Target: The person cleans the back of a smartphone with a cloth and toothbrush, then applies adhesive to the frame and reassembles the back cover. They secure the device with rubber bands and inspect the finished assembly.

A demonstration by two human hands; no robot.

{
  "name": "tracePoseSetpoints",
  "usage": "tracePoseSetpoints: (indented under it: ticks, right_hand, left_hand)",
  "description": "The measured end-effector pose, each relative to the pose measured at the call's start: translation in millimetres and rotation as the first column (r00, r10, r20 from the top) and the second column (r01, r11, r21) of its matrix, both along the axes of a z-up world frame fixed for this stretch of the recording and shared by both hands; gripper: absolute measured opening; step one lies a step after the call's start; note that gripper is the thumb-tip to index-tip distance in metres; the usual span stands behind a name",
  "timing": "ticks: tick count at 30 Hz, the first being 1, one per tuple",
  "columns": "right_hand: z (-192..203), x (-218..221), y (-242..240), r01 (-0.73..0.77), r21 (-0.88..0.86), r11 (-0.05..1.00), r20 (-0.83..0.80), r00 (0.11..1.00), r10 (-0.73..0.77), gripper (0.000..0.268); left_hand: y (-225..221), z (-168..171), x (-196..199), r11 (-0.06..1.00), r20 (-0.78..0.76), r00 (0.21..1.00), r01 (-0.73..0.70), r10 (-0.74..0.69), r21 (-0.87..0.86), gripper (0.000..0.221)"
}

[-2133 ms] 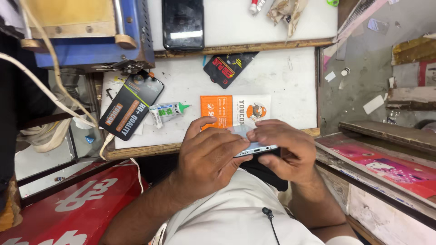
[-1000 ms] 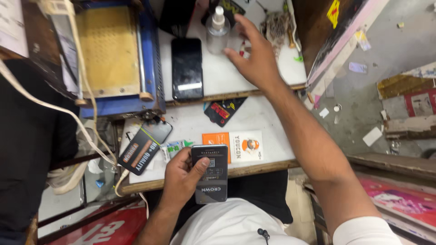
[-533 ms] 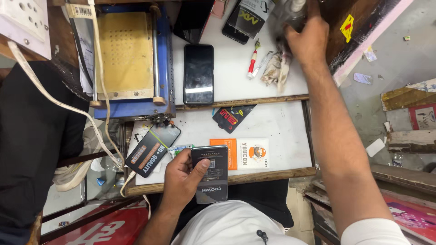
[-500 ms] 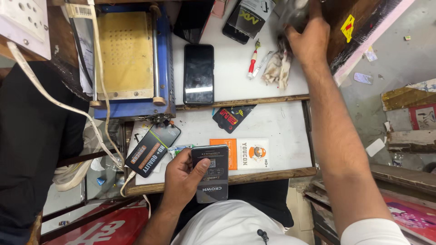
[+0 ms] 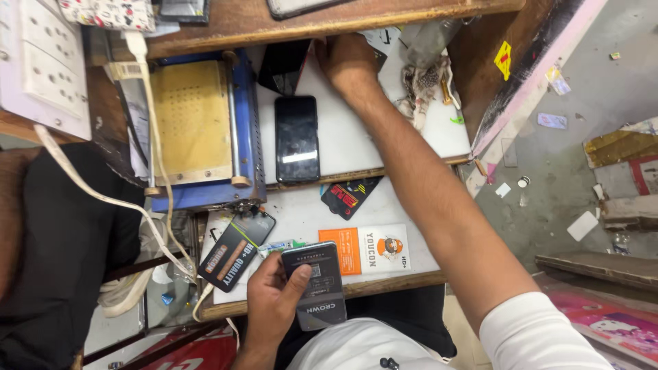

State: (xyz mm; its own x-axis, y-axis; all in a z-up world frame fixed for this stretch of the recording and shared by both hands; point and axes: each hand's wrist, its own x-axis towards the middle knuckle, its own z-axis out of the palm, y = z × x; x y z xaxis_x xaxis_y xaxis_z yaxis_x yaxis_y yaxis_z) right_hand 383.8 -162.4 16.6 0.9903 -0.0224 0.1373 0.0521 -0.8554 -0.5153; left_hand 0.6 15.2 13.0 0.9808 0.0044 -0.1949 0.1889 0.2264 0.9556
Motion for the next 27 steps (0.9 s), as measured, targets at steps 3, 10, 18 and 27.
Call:
tracePoseSetpoints:
  ticks: [3,10,18,27]
  right_hand:
    - [-22.7,10.2,3.1,-0.035,0.111,0.993,-0.077,0.996,0.044,0.042]
    - [-47.6,18.7,39.3,0.081,0.711,0.699,-0.247,0.959,0.141,0.021]
    - [-31.9,29.4,35.3,-0.168,0.155,0.973,-0.046,0.983,0.177,0.024]
    - [-19.2,27.1,-32.1,0.088,0.06,0.994,-0.004,0.996,-0.088,0.029]
  left_hand:
    - [1.1,-0.3,-0.3,0.999,-0.014,1.0,0.004,-0.005,-0.054,0.023]
    - [-1.5,0.2,1.0,0.998,0.021,0.999,0.027,-0.026,-0.064,0.022]
    - [-3.3,-3.5,-5.1,0.999,0.002,0.999,0.035,-0.035,-0.037,0.019]
    - [-5.3,-0.2,-8.1,0.999,-0.011,0.999,0.052,-0.052,-0.007,0.018]
